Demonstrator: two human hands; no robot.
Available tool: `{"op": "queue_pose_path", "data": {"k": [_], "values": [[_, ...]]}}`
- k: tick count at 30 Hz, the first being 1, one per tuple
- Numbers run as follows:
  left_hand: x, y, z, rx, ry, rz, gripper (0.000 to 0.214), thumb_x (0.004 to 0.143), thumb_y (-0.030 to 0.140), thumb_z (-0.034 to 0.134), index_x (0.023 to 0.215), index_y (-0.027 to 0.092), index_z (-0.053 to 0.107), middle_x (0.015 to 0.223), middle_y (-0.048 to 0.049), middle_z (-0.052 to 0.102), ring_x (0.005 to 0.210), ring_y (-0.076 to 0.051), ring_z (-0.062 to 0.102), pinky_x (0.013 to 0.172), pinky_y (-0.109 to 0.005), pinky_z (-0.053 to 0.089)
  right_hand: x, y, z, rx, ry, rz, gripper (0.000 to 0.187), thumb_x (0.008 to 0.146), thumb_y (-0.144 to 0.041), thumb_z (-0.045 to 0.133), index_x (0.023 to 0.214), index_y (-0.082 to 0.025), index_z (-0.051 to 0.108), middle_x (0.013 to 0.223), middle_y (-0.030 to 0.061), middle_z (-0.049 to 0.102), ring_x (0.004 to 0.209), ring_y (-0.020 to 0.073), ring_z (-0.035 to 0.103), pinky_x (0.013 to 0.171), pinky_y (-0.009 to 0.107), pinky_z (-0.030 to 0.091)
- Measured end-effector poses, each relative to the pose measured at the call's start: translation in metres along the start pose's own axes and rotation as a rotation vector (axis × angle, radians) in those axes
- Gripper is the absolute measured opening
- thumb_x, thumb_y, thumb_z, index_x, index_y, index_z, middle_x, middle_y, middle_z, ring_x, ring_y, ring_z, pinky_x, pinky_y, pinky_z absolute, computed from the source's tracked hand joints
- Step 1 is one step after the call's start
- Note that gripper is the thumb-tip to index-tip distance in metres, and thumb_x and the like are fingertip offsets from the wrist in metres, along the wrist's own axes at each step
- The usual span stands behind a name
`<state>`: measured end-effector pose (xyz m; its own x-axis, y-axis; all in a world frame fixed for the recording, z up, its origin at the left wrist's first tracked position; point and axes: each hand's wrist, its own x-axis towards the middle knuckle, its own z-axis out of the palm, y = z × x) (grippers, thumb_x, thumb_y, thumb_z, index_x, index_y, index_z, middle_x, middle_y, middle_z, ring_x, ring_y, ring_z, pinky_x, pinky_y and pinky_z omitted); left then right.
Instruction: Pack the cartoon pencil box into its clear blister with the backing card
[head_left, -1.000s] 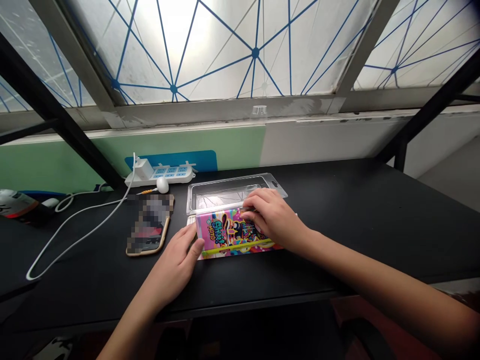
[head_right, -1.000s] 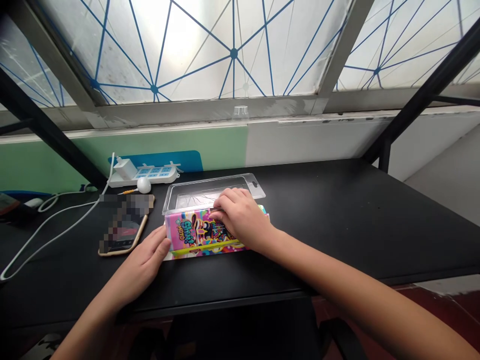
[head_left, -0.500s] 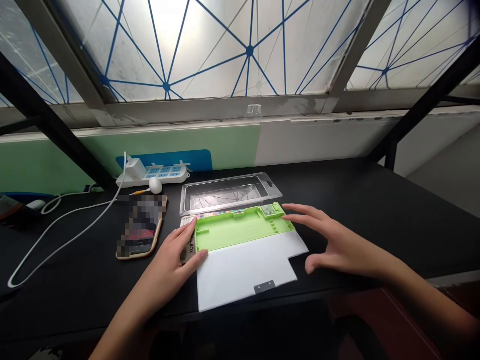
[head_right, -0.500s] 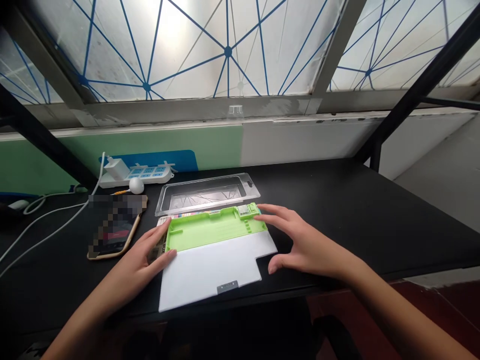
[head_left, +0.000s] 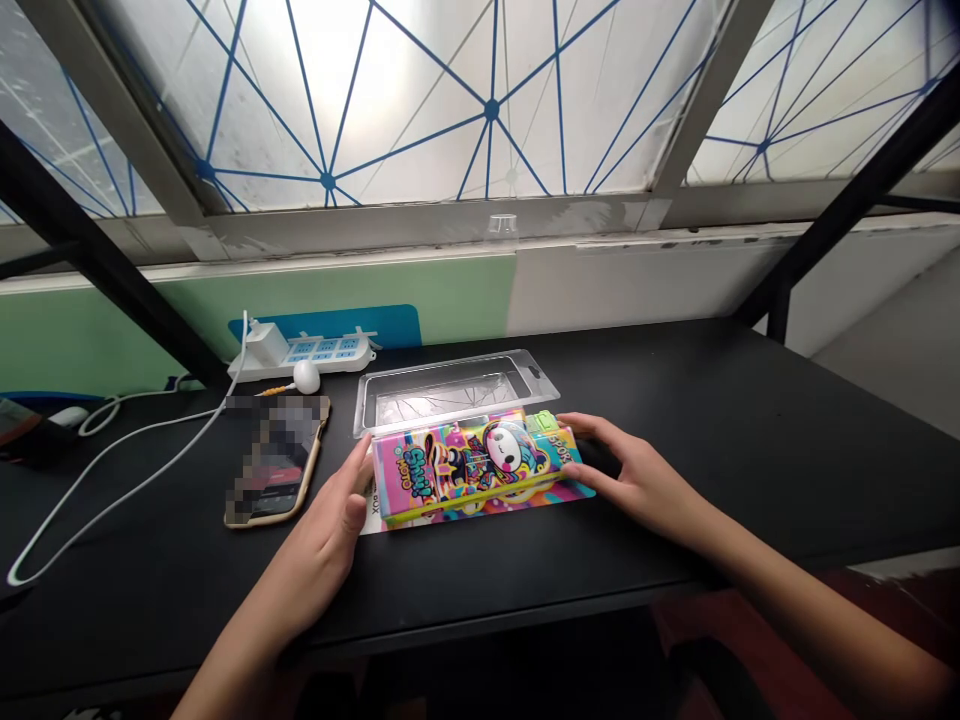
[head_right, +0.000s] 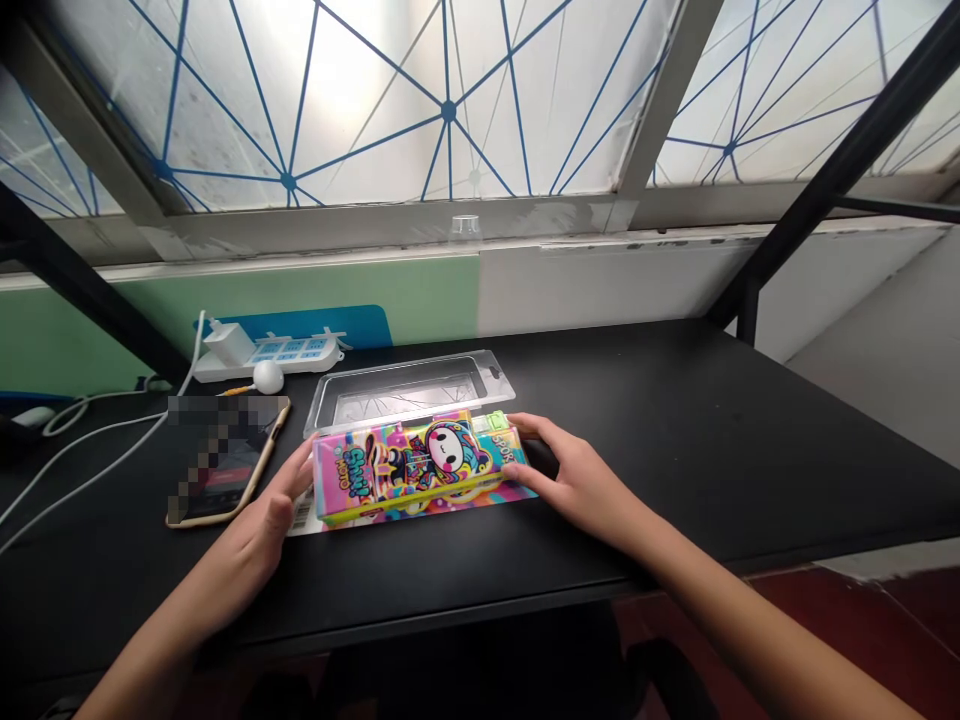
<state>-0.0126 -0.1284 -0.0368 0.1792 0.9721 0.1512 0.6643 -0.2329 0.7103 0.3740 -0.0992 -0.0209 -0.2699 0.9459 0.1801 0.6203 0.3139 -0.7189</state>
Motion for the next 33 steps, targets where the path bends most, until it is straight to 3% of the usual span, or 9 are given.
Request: {"op": "queue_pose_path", "data": {"k": [3,7,13,15,18,21,24,28,33], "values": [[0.003,0.007,-0.001,-0.055,-0.091,-0.073,0.080,0.100,0.061,0.047,0.164,0.026,0.016,0.158,-0.0144,0.046,0.147,-0.033,0.042,0.117,-0.051,0.038,-0.002,0.003,0.004,-0.073,0.008,-0.053,0.066,0.087,-0.049,0.073,0.144,-0.027,0.050,0.141,0.0121,0.063,0.126,0.0324,0.062,0.104,0.050,0.054],[0.003,0.015,0.003,-0.099,-0.037,-0.098,0.091,0.089,0.056,0.068,0.162,0.033,0.019,0.154,-0.0114,0.052,0.138,-0.037,0.053,0.100,-0.049,0.057,-0.004,0.007,0.008,-0.073,0.067,-0.127,0.060,0.090,-0.038,0.072,0.145,-0.029,0.051,0.137,0.0098,0.064,0.124,0.0303,0.063,0.106,0.049,0.054],[0.011,0.022,0.014,-0.192,0.279,0.271,0.085,0.089,0.035,0.075,0.159,0.040,0.028,0.162,-0.0039,0.043,0.132,-0.029,0.060,0.110,-0.044,0.053,0.003,0.002,0.017,0.317,0.339,-0.202,0.076,0.085,-0.028,0.079,0.152,-0.037,0.043,0.149,0.0069,0.049,0.133,0.0301,0.055,0.109,0.050,0.054],[0.026,0.026,0.010,-0.180,0.306,0.319,0.083,0.090,0.032,0.075,0.159,0.039,0.030,0.161,-0.0024,0.044,0.130,-0.028,0.061,0.112,-0.044,0.051,0.014,-0.001,0.016,0.429,0.375,-0.211,0.077,0.083,-0.026,0.081,0.150,-0.036,0.046,0.151,0.0067,0.048,0.137,0.0314,0.051,0.112,0.050,0.051],[0.058,0.029,-0.001,-0.114,0.240,0.276,0.080,0.093,0.038,0.069,0.161,0.032,0.028,0.153,-0.0050,0.054,0.127,-0.029,0.064,0.114,-0.047,0.049,0.041,-0.004,0.009,0.485,0.321,-0.232,0.075,0.082,-0.026,0.082,0.149,-0.032,0.049,0.153,0.0073,0.050,0.139,0.0323,0.050,0.117,0.052,0.046],[0.093,0.029,-0.009,-0.041,0.163,0.232,0.084,0.098,0.039,0.061,0.165,0.027,0.012,0.154,-0.0098,0.053,0.131,-0.031,0.060,0.113,-0.049,0.049,0.074,-0.002,0.001,0.430,0.268,-0.230,0.079,0.080,-0.030,0.083,0.150,-0.028,0.048,0.154,0.0084,0.050,0.139,0.0328,0.050,0.119,0.053,0.043],[0.116,0.026,-0.008,0.091,0.148,0.181,0.089,0.096,0.039,0.062,0.165,0.022,0.009,0.159,-0.0167,0.044,0.142,-0.035,0.048,0.115,-0.052,0.043,0.102,0.004,0.002,0.356,0.253,-0.214,0.080,0.078,-0.032,0.083,0.151,-0.026,0.049,0.150,0.0093,0.055,0.135,0.0326,0.055,0.118,0.053,0.044],[0.122,0.019,-0.002,0.283,0.135,0.137,0.097,0.092,0.035,0.068,0.164,0.013,0.008,0.167,-0.0229,0.024,0.154,-0.035,0.025,0.122,-0.051,0.031,0.115,0.012,0.016,0.116,0.236,-0.203,0.072,0.081,-0.034,0.080,0.147,-0.028,0.054,0.135,0.0091,0.066,0.119,0.0320,0.065,0.108,0.054,0.051],[0.122,0.007,0.001,0.514,0.062,0.026,0.080,0.098,0.048,0.056,0.161,0.011,0.024,0.163,-0.0214,0.036,0.154,-0.045,0.018,0.114,-0.067,0.034,0.114,0.021,0.023,-0.170,0.222,-0.235,0.063,0.088,-0.044,0.071,0.146,-0.026,0.055,0.135,0.0132,0.066,0.125,0.0351,0.060,0.107,0.057,0.049]]}}
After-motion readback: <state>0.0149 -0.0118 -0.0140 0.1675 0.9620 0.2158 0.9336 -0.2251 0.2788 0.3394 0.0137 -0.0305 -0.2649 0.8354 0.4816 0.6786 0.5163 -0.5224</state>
